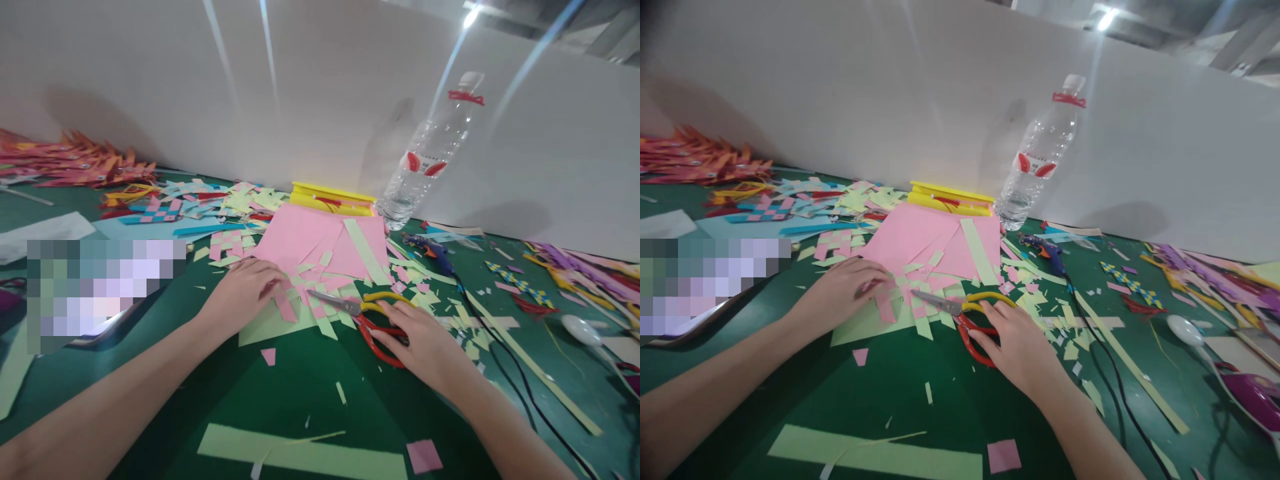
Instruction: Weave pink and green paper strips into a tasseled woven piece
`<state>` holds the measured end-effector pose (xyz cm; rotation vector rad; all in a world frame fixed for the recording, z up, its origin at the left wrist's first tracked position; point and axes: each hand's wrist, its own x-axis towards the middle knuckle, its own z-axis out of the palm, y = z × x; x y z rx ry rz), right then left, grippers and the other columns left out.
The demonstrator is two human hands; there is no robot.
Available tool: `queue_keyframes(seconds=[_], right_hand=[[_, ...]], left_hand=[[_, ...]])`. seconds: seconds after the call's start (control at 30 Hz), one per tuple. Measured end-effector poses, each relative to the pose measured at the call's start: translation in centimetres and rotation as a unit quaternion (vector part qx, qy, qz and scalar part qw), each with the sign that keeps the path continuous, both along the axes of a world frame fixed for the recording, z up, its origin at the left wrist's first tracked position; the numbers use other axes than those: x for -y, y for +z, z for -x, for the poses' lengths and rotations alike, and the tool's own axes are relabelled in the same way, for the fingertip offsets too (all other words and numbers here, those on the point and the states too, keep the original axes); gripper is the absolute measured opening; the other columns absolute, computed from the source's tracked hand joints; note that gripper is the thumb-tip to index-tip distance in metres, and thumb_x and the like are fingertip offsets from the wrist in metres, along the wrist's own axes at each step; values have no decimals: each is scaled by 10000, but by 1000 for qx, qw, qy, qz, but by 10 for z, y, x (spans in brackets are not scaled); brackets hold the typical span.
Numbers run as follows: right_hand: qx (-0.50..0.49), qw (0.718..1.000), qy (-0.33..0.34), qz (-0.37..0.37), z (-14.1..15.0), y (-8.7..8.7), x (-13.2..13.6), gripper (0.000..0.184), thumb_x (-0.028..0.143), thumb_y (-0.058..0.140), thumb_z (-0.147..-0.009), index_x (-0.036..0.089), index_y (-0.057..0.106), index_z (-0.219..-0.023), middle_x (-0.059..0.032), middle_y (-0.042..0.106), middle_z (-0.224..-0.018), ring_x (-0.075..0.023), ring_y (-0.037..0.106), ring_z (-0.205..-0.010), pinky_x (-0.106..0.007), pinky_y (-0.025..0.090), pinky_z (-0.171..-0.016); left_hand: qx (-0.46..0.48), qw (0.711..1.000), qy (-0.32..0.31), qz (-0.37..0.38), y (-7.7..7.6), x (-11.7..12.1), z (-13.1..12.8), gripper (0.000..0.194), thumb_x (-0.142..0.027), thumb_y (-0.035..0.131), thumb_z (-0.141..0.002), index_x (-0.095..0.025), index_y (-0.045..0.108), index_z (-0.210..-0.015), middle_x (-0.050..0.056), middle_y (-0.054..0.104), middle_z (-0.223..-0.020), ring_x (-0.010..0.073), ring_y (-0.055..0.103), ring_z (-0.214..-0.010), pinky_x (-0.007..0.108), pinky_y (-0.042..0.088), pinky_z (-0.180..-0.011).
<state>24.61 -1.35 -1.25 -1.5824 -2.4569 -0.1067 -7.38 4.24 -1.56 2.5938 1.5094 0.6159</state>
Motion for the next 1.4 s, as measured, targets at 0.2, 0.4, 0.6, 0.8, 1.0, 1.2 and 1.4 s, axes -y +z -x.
queue_keyframes(seconds=[0.2, 0.4, 0.6, 0.8, 1.0, 1.2, 1.4], right_hand=[[7, 1000, -4, 10, 1, 1, 1, 456, 450, 460, -903, 179, 634, -1226, -137, 700, -1094, -315, 661, -1010, -510, 567, -845], [18, 1000, -6, 20, 1, 1, 1, 472, 444, 460, -910, 153, 620, -1244, -144, 682, -1148, -316, 646, -1048, -493, 562, -867], [12, 999, -25, 42, 1, 3, 1, 475, 439, 488, -897, 166, 609, -1266, -146, 667, -1192, -325, 626, -1099, -493, 542, -904], [17, 997, -29, 67, 3, 7, 1, 472, 426, 480, -899, 172, 604, -1278, -146, 657, -1216, -332, 619, -1111, -496, 530, -919], [16, 997, -37, 73, 4, 7, 2, 484, 421, 476, -897, 160, 596, -1286, -149, 656, -1219, -323, 621, -1111, -483, 530, -924], [22, 996, -46, 74, 6, 9, 3, 505, 422, 485, -884, 127, 598, -1278, -157, 645, -1237, -326, 608, -1136, -489, 517, -944], [-9, 998, -47, 29, 4, 5, 4, 510, 436, 508, -847, 115, 641, -1220, -165, 668, -1192, -332, 624, -1110, -489, 539, -912]], left_hand=[[-5, 1000, 0, 3, 1, 1, 0, 302, -224, 375, -894, -204, 667, -966, 73, 679, -1074, 259, 574, -1025, 455, 446, -914], [-7, 1000, 0, 8, 1, 0, 0, 293, -216, 379, -891, -212, 662, -967, 64, 678, -1080, 254, 571, -1030, 448, 439, -919], [-5, 1000, -2, 9, 1, 0, 0, 295, -225, 376, -896, -205, 661, -972, 64, 678, -1075, 261, 571, -1033, 455, 428, -931], [-5, 1000, -3, -7, 0, 0, 0, 307, -223, 362, -894, -191, 655, -982, 77, 675, -1074, 262, 571, -1027, 443, 441, -911], [-7, 1000, -4, -8, -2, -1, 1, 317, -222, 348, -903, -196, 652, -990, 75, 675, -1082, 257, 567, -1032, 446, 436, -922], [-4, 1000, -7, -7, -2, -1, 1, 321, -225, 354, -899, -198, 659, -995, 73, 674, -1089, 259, 566, -1035, 453, 441, -920], [0, 1000, -8, -9, -2, -1, 1, 327, -229, 352, -897, -187, 659, -1002, 84, 675, -1075, 264, 569, -1025, 459, 444, -916]])
